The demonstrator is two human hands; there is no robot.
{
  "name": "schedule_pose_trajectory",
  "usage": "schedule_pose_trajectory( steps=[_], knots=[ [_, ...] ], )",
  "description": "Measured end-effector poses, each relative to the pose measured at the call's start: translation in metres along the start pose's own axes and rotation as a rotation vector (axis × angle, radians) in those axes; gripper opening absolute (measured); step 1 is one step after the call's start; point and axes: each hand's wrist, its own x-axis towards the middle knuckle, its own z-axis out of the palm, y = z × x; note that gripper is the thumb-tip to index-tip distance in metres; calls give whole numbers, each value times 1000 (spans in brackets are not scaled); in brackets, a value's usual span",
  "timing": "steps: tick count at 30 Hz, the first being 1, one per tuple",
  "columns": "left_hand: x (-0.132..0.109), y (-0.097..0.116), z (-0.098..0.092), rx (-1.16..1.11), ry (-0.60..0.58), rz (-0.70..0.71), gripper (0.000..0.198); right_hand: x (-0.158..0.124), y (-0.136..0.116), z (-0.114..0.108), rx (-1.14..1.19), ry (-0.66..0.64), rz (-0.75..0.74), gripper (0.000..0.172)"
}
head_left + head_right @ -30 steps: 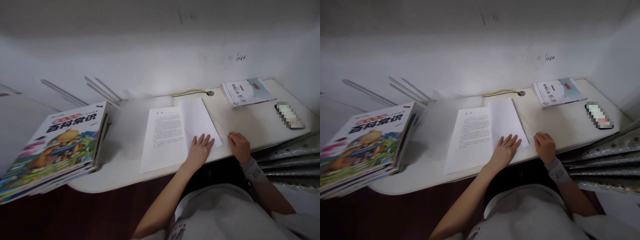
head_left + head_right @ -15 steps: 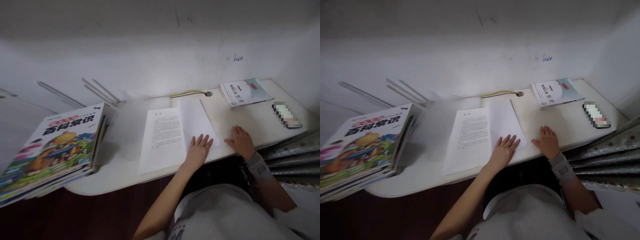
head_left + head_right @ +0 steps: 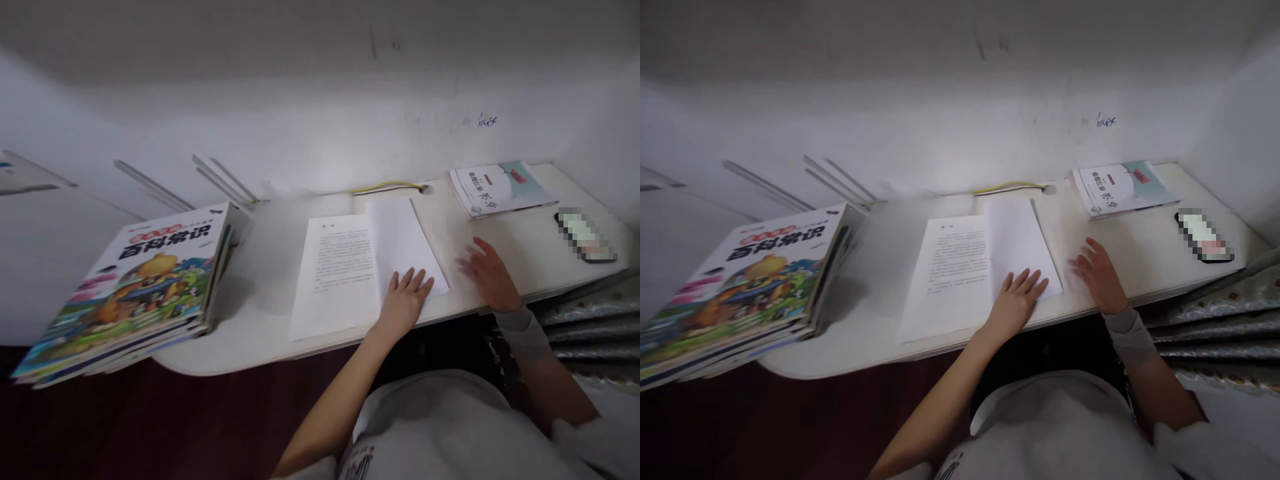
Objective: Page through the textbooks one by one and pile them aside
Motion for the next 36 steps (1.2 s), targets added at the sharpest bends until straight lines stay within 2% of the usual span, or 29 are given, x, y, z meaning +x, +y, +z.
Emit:
schedule_pose_trajectory(
  steps=[2,4,6,9,14,17,21,24,29,36],
  knots=[
    [-1,0,0,-2,5,0,48,9,-1,-6,179,-115,145,55],
    [0,0,-2,-5,-13,-2,48,16,0,-14,252,-258,273,47],
    [4,3,-7,-6,-42,-20,49,22,1,-20,310,-336,361,40],
    [16,11,-17,16,-60,-51,52,25,2,-19,421,-361,401,41],
    [30,27,-23,85,-46,-71,55,23,-4,-2,545,-428,443,53],
    [29,30,-18,104,-15,-65,61,23,-5,2,579,-403,492,58],
    [24,29,-12,120,25,-38,66,22,-9,0,561,-396,473,43],
    [23,28,-10,125,19,-34,63,19,-13,-4,482,-362,413,41],
    [20,27,-7,107,-3,-38,55,21,-14,-16,399,-233,471,40],
    [22,24,-13,67,-27,-29,58,22,-8,-22,352,-188,414,34]
  ],
)
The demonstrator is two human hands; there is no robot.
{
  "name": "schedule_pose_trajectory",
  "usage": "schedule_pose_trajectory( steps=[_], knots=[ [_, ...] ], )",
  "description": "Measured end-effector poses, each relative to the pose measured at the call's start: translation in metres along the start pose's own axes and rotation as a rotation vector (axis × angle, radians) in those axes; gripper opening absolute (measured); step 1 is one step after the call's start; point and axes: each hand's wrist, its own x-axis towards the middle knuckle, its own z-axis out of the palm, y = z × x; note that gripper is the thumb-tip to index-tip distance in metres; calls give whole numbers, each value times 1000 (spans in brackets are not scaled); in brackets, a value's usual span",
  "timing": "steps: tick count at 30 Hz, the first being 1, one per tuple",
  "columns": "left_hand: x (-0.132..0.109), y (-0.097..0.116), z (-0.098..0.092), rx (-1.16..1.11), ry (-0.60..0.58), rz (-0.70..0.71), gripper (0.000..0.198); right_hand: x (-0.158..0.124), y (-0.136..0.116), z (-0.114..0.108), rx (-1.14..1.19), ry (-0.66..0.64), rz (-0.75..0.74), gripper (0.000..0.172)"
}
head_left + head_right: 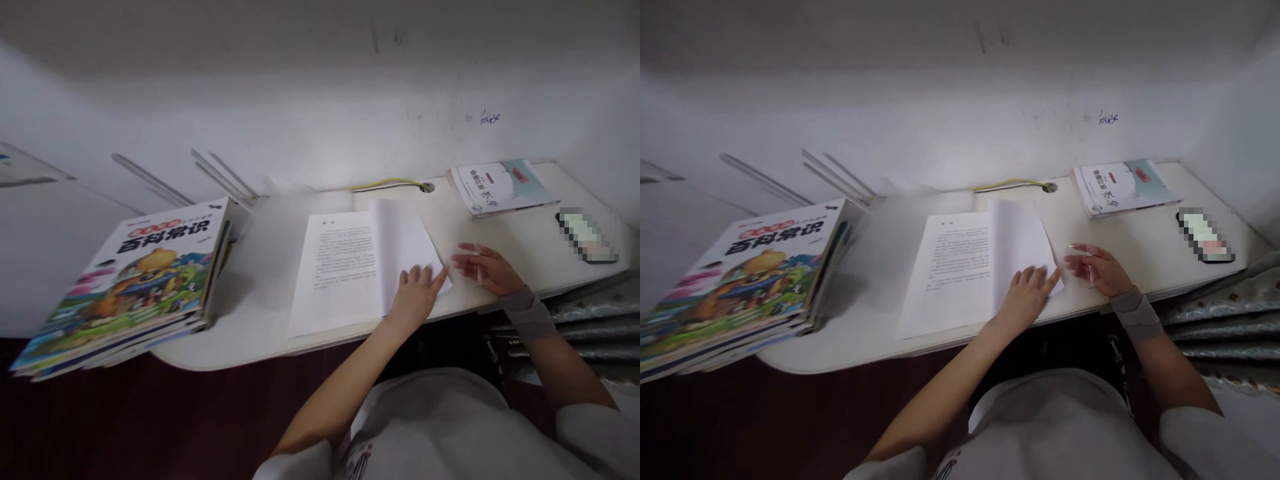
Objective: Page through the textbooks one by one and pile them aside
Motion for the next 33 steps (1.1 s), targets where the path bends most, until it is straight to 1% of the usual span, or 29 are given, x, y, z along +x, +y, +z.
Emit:
schedule_pose_trajectory(
  steps=[3,4,5,6,8,9,10,11,12,14,16,18,20,23,27,30,33],
  knots=[
    [1,0,-3,-5,7,-5,65,2,5,-1,-54,-10,-16,40],
    [1,0,-3,1,9,-7,67,2,6,0,-109,3,-37,44],
    [1,1,-3,9,11,-9,68,2,6,0,-200,48,-89,49],
    [1,1,-3,19,13,-10,69,1,6,1,-331,125,-176,55],
    [2,2,-4,37,16,-6,69,-5,5,5,-677,321,-418,67],
    [3,2,-5,43,15,-2,68,-8,5,8,-863,387,-531,70],
    [4,3,-6,47,10,2,67,-12,6,10,-1036,400,-609,71],
    [5,3,-6,50,3,6,66,-15,9,12,-1181,360,-645,68],
    [7,4,-7,51,-5,11,64,-18,12,13,-1290,291,-642,63],
    [10,6,-9,55,-17,28,59,-20,24,13,-1409,166,-583,56],
    [14,9,-10,57,-22,60,52,-19,37,10,-1433,141,-552,57],
    [18,13,-10,44,-25,109,47,-16,48,6,-1399,165,-572,61],
    [21,16,-10,21,-24,159,45,-14,52,2,-1324,179,-609,64],
    [25,20,-6,5,-15,218,42,-13,51,-1,-1177,197,-634,63],
    [29,20,5,-16,23,262,38,-15,47,-1,-1029,274,-616,57],
    [27,18,10,-57,58,274,37,-15,46,-1,-995,309,-605,55],
    [21,16,11,-91,63,304,37,-14,47,1,-1027,315,-611,56]
  ],
)
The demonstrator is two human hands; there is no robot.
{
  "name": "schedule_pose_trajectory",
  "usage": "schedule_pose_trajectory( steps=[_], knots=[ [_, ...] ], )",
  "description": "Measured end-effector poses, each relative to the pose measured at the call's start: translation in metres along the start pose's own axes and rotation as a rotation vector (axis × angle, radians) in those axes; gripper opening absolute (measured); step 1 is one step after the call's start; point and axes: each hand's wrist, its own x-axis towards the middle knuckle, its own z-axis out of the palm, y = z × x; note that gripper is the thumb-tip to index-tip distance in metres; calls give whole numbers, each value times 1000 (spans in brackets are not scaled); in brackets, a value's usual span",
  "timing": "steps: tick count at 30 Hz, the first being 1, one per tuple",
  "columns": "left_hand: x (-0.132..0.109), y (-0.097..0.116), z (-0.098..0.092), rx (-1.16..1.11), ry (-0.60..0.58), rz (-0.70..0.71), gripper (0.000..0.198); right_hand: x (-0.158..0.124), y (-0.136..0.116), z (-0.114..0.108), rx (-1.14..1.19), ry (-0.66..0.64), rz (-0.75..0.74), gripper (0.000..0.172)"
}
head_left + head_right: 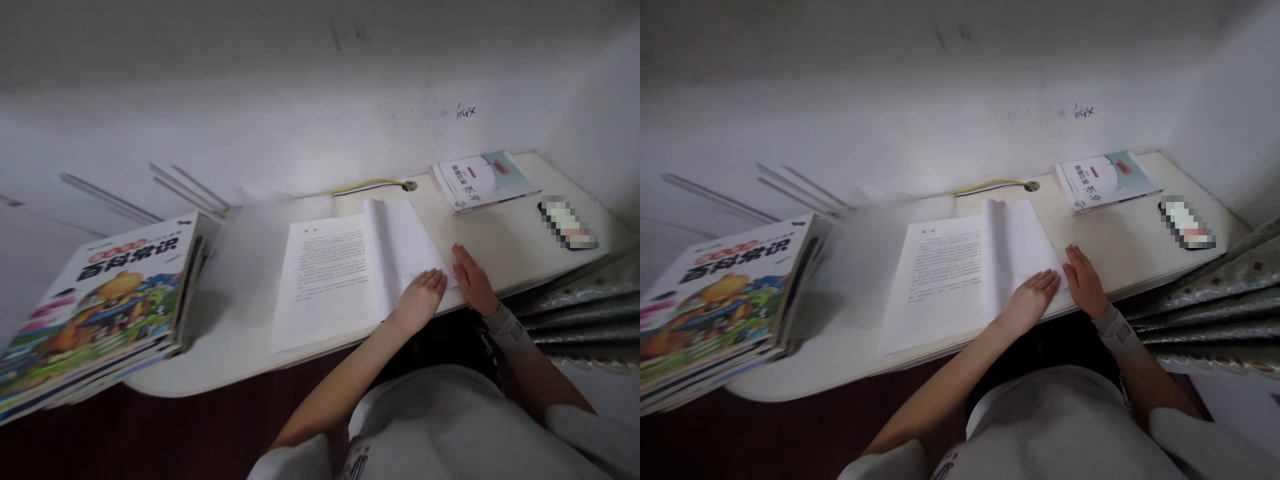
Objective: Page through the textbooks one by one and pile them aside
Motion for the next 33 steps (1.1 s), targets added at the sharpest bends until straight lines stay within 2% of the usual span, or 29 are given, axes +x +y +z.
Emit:
schedule_pose_trajectory(
  steps=[4,12,16,18,19,20,22,24,25,27,33],
  knots=[
    [-7,-1,-4,-23,-16,24,38,1,-1,4,-58,-9,-36,54],
    [-6,0,-3,-130,-54,0,39,1,-4,9,-204,-2,-58,51],
    [-8,-7,-24,-227,-174,94,51,0,-4,10,-335,-37,-93,46],
    [-4,-19,-37,-278,-238,202,47,-1,-5,11,-402,-76,-111,44],
    [1,-28,-41,-279,-244,209,44,-1,-5,11,-429,-94,-116,44],
    [6,-37,-44,-253,-231,161,43,-1,-6,12,-451,-108,-117,44],
    [19,-55,-44,-144,-198,-60,47,0,-6,11,-476,-125,-112,44],
    [31,-69,-37,-48,-229,-258,62,2,-4,7,-478,-155,-113,44],
    [35,-74,-32,-30,-270,-298,70,3,-1,4,-479,-176,-118,44],
    [39,-80,-23,-38,-336,-293,81,7,6,-5,-493,-210,-129,44],
    [38,-81,-11,-81,-338,-258,88,15,24,-20,-569,-251,-171,47]
  ],
)
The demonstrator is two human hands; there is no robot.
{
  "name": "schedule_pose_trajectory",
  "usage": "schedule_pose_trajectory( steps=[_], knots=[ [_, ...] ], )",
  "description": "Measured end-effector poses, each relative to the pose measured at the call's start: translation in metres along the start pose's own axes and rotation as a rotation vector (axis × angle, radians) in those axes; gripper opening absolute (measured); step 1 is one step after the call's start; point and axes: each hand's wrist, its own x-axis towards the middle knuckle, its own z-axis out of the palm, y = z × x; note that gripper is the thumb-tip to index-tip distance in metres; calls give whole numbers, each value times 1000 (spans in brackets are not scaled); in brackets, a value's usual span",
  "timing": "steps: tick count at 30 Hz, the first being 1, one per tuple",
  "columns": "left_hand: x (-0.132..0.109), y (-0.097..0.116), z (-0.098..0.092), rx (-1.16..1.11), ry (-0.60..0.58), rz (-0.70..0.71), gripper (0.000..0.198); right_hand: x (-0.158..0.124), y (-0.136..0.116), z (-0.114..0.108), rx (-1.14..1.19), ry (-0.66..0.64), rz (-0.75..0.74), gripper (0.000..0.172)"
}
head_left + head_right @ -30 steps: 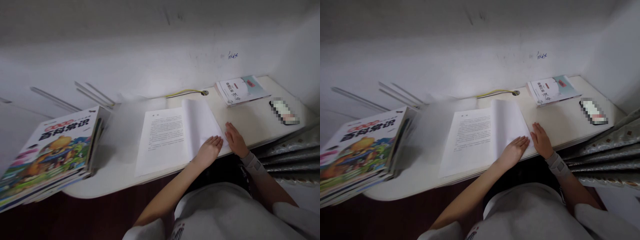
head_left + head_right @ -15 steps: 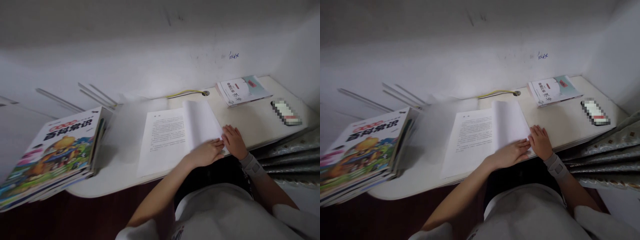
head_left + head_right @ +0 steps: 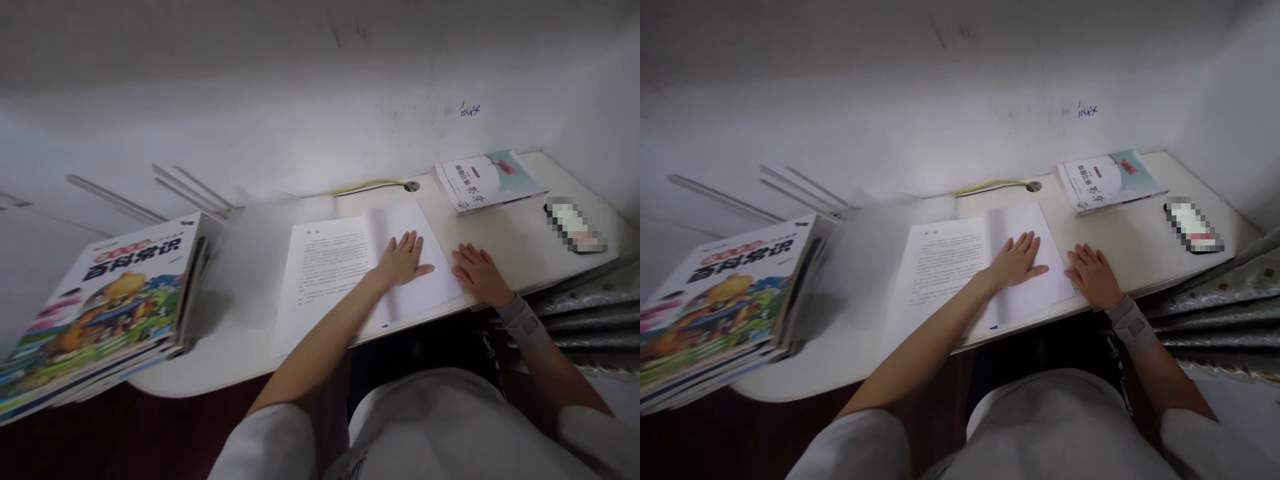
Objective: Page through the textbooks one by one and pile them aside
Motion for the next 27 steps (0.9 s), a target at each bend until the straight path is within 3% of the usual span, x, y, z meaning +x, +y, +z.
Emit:
schedule_pose_trajectory(
  steps=[5,11,16,23,27],
  knots=[
    [6,7,-5,-1,-32,33,89,0,-3,-1,-69,-8,-17,48],
    [-6,6,-15,99,63,-45,86,0,-1,0,-97,-7,-21,47],
    [-21,-1,-12,48,-34,-93,88,-1,-1,0,-77,5,-21,47],
    [-4,14,-11,19,-37,-40,88,-1,1,-2,-60,-9,-38,48],
    [-8,12,-17,35,-5,-18,86,0,7,-2,-74,-7,-52,50]
  ],
)
